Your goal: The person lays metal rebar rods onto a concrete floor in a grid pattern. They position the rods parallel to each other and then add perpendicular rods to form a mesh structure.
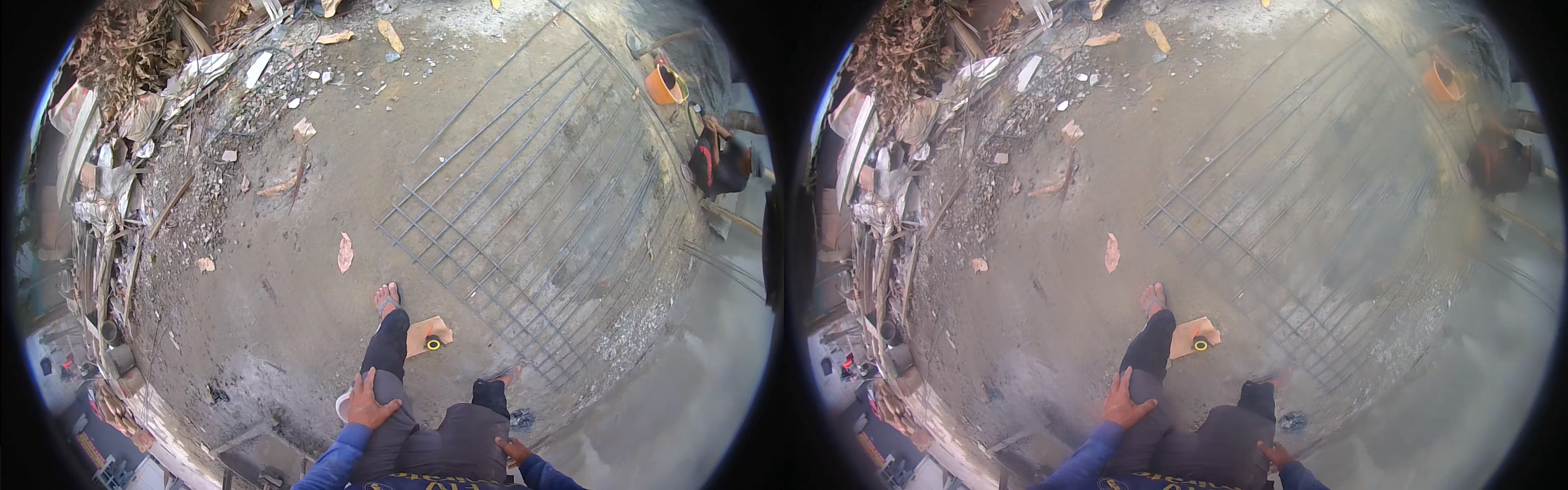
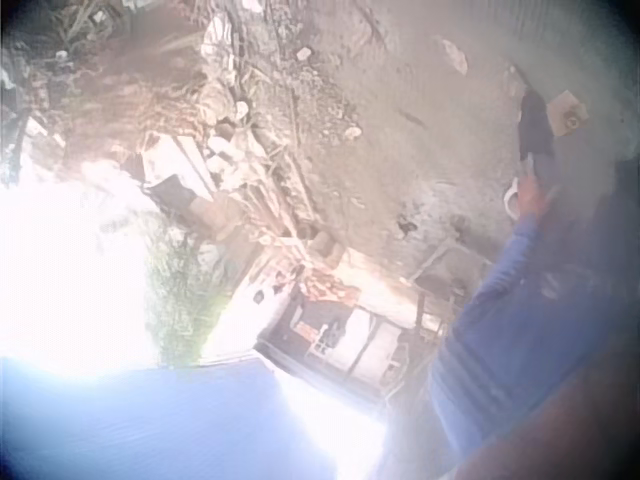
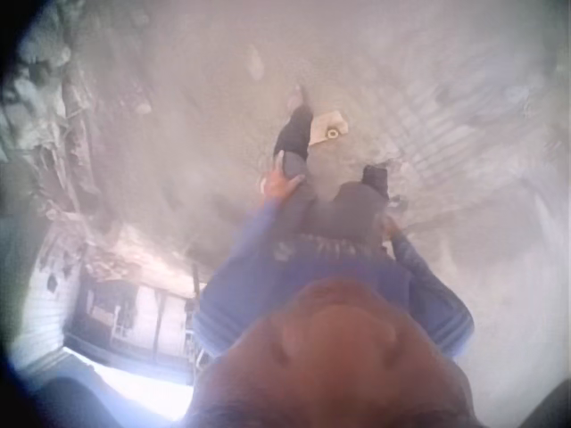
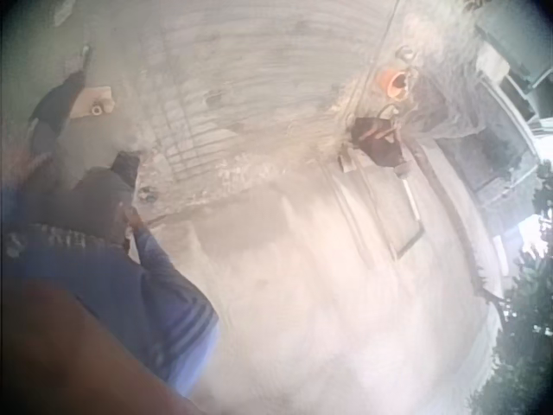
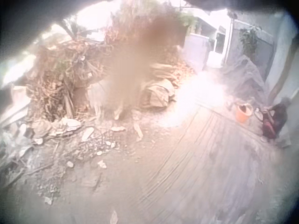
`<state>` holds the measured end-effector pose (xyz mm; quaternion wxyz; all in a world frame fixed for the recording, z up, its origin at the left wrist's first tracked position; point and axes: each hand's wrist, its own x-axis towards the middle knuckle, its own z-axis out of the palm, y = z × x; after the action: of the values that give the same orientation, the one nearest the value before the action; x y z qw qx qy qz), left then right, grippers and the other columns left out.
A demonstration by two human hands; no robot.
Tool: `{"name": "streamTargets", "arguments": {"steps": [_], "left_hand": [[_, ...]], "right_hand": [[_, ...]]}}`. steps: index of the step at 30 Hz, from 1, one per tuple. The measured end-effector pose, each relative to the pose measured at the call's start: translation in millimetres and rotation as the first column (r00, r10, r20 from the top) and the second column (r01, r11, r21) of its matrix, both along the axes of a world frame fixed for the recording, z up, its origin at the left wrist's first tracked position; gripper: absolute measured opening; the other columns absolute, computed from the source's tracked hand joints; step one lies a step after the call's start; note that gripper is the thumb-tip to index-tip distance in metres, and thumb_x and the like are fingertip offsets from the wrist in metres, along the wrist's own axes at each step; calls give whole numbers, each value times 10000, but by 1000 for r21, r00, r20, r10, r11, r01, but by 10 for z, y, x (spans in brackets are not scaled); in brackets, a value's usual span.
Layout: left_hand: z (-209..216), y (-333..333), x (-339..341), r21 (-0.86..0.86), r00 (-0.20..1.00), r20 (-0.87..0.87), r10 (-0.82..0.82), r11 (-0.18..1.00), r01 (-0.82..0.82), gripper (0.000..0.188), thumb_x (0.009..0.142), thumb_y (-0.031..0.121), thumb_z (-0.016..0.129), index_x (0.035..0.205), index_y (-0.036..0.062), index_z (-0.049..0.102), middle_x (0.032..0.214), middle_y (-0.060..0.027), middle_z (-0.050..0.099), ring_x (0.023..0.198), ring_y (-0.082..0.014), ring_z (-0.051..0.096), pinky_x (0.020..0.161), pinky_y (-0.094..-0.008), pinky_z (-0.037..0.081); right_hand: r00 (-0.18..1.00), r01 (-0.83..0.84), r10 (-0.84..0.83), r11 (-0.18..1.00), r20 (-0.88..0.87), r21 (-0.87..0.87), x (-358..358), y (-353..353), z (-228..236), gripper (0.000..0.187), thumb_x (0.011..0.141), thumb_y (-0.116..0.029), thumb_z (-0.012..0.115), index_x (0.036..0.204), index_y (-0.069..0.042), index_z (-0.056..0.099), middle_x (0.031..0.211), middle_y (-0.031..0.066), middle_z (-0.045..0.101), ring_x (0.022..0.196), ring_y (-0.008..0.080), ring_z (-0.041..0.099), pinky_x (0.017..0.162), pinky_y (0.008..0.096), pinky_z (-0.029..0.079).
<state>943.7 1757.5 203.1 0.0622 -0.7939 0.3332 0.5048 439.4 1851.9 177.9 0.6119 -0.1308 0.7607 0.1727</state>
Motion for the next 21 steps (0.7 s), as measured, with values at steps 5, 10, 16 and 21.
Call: {"name": "streamTargets", "arguments": {"steps": [5,10,16,21], "left_hand": [[-256,107,551,60,984,-177,21,998,-11,942,803,593,728,1568,168,381,1576,-268,367,1440,-433,392,1177,-459,361],[158,-85,1425,124,942,-294,-163,971,206,696,856,602,658,1373,136,636,1388,-198,612,1328,-383,542,1127,-438,417],[421,-1029,2602,296,950,-209,-231,911,286,582,888,558,642,1300,150,693,1200,-208,713,1136,-345,687,1009,-415,518],[16,-2160,3570,310,906,-85,-415,853,420,510,879,478,660,1246,130,725,1144,-193,737,1103,-321,707,1000,-400,524]], "right_hand": [[796,-583,551,809,-251,-71,1450,-1379,296,819,861,-336,741,1517,18,401,1368,229,596,1241,333,587,1042,388,478],[927,-41,136,963,349,-265,2843,-3225,1591,757,893,-470,723,1517,-123,472,1379,199,605,1264,266,586,1042,359,478],[871,185,100,840,480,-510,3460,-3808,1058,813,935,-674,575,1445,-41,542,1277,167,666,1155,246,655,973,336,516],[839,325,-276,946,468,-24,4029,-4870,1247,859,938,-746,489,1401,-28,582,1283,170,673,1165,238,661,957,346,530]]}}
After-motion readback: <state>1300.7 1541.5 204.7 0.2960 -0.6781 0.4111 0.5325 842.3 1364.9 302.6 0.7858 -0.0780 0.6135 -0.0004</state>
